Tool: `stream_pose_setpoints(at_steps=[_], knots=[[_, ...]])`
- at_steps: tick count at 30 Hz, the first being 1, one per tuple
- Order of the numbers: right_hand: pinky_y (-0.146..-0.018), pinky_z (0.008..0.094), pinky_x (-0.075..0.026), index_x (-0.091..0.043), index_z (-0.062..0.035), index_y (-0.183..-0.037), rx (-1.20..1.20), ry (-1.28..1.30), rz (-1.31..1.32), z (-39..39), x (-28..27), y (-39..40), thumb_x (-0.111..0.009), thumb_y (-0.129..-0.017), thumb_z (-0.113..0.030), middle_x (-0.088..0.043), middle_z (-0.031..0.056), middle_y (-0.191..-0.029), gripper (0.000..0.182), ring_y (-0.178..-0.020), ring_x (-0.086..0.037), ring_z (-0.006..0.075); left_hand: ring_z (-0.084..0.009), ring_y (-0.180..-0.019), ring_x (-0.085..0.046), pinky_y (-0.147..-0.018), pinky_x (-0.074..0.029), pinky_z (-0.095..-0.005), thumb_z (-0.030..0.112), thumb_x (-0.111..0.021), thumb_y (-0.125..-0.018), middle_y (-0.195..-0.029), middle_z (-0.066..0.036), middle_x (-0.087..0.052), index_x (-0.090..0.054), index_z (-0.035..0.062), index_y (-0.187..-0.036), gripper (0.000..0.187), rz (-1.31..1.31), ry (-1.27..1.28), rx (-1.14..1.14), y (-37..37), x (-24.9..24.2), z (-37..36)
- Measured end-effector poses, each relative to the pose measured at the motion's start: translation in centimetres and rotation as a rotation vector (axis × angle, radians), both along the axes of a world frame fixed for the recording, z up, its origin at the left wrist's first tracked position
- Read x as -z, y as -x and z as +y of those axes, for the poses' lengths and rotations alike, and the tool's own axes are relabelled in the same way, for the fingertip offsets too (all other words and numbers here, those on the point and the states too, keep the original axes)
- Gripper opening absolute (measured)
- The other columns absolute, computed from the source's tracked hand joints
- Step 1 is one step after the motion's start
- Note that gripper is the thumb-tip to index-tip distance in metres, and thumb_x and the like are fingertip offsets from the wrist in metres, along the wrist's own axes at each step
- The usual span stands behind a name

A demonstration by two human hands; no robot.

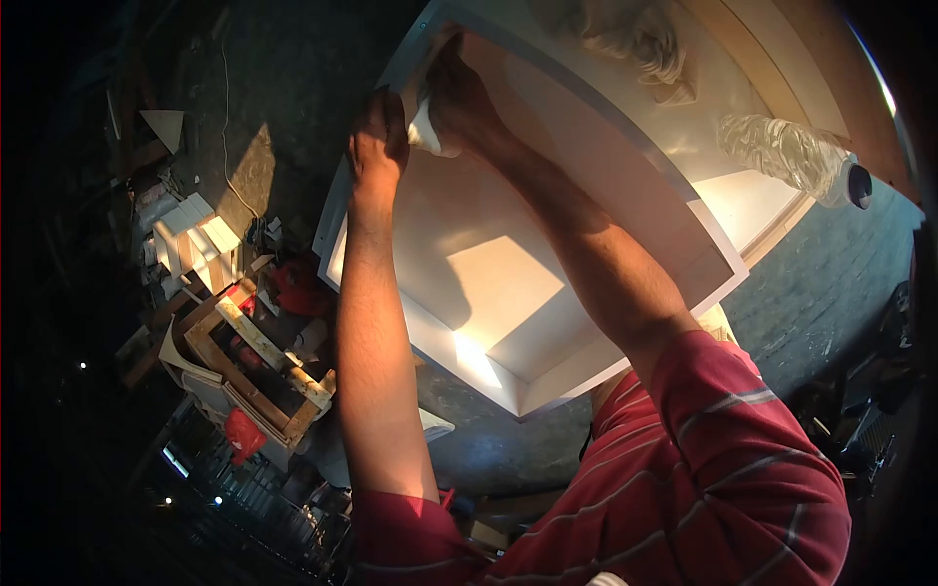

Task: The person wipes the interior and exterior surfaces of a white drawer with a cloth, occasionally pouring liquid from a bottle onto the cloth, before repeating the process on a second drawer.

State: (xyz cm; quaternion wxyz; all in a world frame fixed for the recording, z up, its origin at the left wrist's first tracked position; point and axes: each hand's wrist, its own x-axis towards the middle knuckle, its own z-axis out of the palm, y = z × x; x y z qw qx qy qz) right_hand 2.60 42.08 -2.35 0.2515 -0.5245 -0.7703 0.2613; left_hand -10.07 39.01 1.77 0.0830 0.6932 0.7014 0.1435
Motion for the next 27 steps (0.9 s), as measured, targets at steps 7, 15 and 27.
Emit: stream_pose_setpoints(at_steps=[7,15,27], knots=[[-0.092,0.0327,-0.046,-0.013,0.0292,-0.128,-0.031,0.573,0.157,0.2,-1.7,-0.7,-0.073,-0.061,-0.023,-0.053,0.0413,-0.103,0.104,-0.101,-0.059,0.0390,-0.0416,-0.099,-0.058,-0.085,-0.046,-0.0445,0.028,-0.042,-0.095,-0.106,-0.023,-0.062,-0.060,0.0021,-0.110,0.035,0.060,0.000,-0.022,0.0,0.0,0.1],[-0.103,0.0305,-0.037,-0.023,0.0324,-0.120,-0.006,0.299,1.031,-0.3,3.1,-0.3,-0.063,-0.060,-0.012,-0.036,0.0423,-0.128,0.084,-0.120,-0.043,0.0427,-0.0424,-0.096,-0.059,-0.083,-0.046,-0.0449,0.029,-0.042,-0.095,-0.103,-0.024,-0.062,-0.060,0.0006,-0.110,0.037,-0.003,-0.003,-0.026,-0.6,-0.5,-0.2],[-0.088,0.0353,-0.048,-0.022,0.0332,-0.119,-0.140,0.218,-0.071,0.8,-0.9,-2.5,-0.067,-0.060,-0.023,-0.051,0.0401,-0.105,0.094,-0.102,-0.057,0.0435,-0.0415,-0.092,-0.060,-0.079,-0.048,-0.0443,0.027,-0.043,-0.095,-0.100,-0.024,-0.063,-0.060,0.0014,-0.108,0.033,0.015,-0.114,0.029,-0.1,0.4,-0.1]])
